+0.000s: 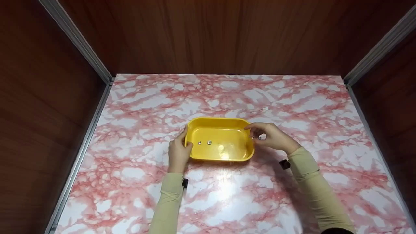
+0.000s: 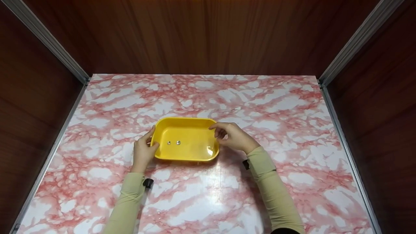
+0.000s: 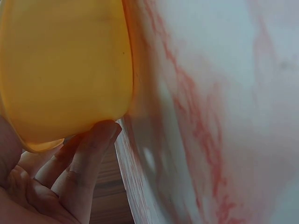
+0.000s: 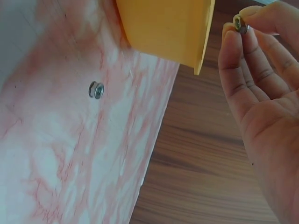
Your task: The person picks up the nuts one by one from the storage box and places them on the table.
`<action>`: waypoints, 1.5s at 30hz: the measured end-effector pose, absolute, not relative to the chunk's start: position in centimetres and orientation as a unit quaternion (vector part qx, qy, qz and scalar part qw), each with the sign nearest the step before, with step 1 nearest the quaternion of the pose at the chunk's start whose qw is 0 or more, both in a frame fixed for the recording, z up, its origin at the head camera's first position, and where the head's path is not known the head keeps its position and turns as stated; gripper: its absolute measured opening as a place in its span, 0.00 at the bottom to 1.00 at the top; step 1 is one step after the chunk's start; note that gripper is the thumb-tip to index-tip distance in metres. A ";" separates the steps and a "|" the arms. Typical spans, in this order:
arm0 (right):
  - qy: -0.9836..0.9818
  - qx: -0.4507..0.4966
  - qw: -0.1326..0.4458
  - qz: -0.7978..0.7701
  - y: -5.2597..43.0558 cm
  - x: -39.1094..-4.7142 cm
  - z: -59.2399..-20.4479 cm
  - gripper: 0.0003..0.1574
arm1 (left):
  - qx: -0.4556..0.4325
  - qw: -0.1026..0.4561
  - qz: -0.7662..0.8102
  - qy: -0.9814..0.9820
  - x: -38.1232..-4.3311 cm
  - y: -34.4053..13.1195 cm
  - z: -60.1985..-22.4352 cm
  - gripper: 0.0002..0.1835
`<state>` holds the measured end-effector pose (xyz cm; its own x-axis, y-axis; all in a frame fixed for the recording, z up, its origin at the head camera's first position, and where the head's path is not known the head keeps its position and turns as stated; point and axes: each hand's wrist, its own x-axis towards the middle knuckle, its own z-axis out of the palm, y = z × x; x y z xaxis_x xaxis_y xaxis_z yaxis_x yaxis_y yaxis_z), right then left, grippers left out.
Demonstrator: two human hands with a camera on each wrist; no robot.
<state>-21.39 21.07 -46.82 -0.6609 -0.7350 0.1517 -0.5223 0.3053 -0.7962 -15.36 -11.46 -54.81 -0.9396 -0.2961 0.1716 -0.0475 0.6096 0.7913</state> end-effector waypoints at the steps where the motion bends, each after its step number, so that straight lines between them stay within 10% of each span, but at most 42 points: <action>1: 0.799 -0.396 0.117 -0.437 21.3 -21.5 -47.1 0.28 | 0.097 0.144 -0.431 -0.885 -15.4 -11.5 -54.8 0.34; 45: 0.818 -0.343 0.113 -0.447 24.4 -20.5 -48.8 0.25 | 0.098 0.140 -0.429 -0.887 -15.3 -11.4 -54.8 0.33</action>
